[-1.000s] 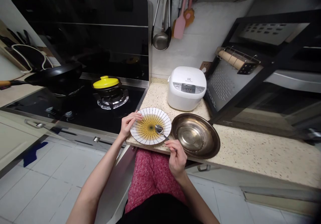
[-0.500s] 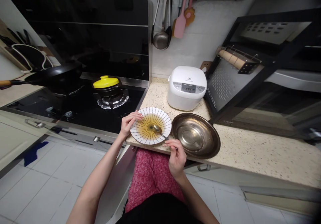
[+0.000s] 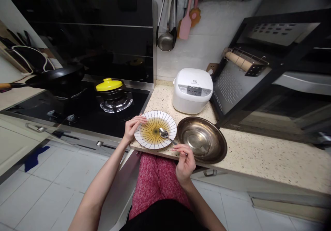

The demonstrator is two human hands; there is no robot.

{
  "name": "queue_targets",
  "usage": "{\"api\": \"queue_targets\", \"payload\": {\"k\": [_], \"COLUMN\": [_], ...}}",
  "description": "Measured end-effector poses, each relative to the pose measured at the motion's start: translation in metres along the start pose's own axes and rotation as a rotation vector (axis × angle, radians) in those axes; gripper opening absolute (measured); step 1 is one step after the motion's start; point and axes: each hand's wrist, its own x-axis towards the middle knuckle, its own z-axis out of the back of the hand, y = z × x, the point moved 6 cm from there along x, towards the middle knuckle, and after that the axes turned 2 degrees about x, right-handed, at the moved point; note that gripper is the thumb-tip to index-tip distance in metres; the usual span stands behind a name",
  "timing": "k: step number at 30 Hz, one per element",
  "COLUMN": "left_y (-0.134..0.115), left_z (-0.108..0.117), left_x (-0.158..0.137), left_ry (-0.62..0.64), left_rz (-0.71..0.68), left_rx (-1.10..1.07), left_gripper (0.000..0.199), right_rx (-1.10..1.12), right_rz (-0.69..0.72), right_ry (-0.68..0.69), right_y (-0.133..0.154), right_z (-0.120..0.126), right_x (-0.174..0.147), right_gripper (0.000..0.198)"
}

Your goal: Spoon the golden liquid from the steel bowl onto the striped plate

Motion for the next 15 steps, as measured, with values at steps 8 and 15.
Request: {"api": "queue_targets", "payload": {"k": [8,15], "left_y": [0.0,0.0], "left_z": [0.0,0.0], "left_x": [0.0,0.0], "left_ry": [0.003,-0.001], "left_rz": [0.002,0.001], "left_rx": [0.005,-0.004], "left_gripper": [0.039,0.036], "right_rx": [0.046,0.03], "right_rz": [0.018,0.044], "right_ry": [-0.031,-0.085], "right_y": [0.004,0.009], "right_z": [0.005,0.015], "right_x": [0.003,0.008], "right_gripper": [0.023,0.021]}}
